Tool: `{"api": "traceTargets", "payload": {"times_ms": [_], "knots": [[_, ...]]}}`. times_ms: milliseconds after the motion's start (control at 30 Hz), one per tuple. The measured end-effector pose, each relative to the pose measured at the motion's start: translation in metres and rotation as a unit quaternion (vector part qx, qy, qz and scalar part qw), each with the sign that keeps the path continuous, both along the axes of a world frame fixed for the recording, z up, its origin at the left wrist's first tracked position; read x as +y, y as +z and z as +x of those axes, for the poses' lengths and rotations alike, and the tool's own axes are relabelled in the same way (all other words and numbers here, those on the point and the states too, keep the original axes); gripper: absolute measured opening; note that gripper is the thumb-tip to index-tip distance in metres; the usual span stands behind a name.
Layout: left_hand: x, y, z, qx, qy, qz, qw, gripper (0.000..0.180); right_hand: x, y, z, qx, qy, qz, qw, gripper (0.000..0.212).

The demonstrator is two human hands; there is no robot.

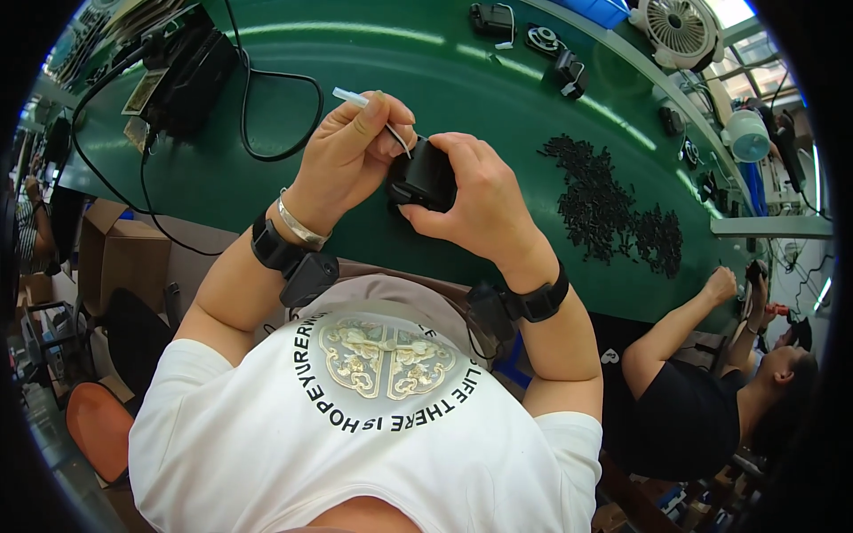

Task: Assembling small electronic device components by threading wires and connecting housing parts at a manual workstation.

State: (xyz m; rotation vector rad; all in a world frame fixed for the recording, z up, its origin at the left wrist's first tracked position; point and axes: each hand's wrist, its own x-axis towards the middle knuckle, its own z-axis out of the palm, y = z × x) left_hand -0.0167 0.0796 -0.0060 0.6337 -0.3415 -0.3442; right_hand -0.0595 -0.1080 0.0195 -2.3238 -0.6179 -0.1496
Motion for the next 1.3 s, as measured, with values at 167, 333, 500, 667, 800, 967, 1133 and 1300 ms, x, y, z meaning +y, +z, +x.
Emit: {"api": "traceTargets", "payload": {"times_ms": [167,333,500,667,800,967,1133,1300], "knots": [[0.008,0.006,0.011,-0.038,0.007,-0.023,0.999,0.029,-0.001,-0.008,-0.007,0.018,0.001,0.028,0.999,0.063],[0.018,0.022,0.008,-0.079,-0.006,0.316,0.946,0.023,-0.003,-0.021,-0.002,0.010,-0.010,0.016,1.000,0.063],[0.019,-0.001,-0.004,-0.303,0.085,0.544,0.778,0.019,0.000,-0.028,-0.004,0.000,-0.017,0.016,1.000,0.063],[0.017,0.000,-0.007,-0.304,0.084,0.551,0.773,0.015,-0.001,-0.031,-0.002,-0.010,0.002,0.001,1.000,0.063],[0.019,0.000,-0.008,-0.279,0.060,0.554,0.782,0.012,-0.002,-0.030,-0.002,-0.003,0.015,0.002,1.000,0.065],[0.026,-0.003,-0.006,-0.137,-0.003,0.486,0.863,0.024,-0.003,-0.027,-0.002,0.027,0.025,0.012,0.999,0.068],[0.040,-0.004,-0.021,-0.371,0.092,0.573,0.725,0.073,-0.007,-0.025,0.001,0.026,0.045,0.000,0.999,0.068],[0.037,-0.019,-0.037,-0.400,0.073,0.639,0.653,0.106,-0.008,-0.021,0.005,0.029,0.075,-0.021,0.997,0.068]]}}
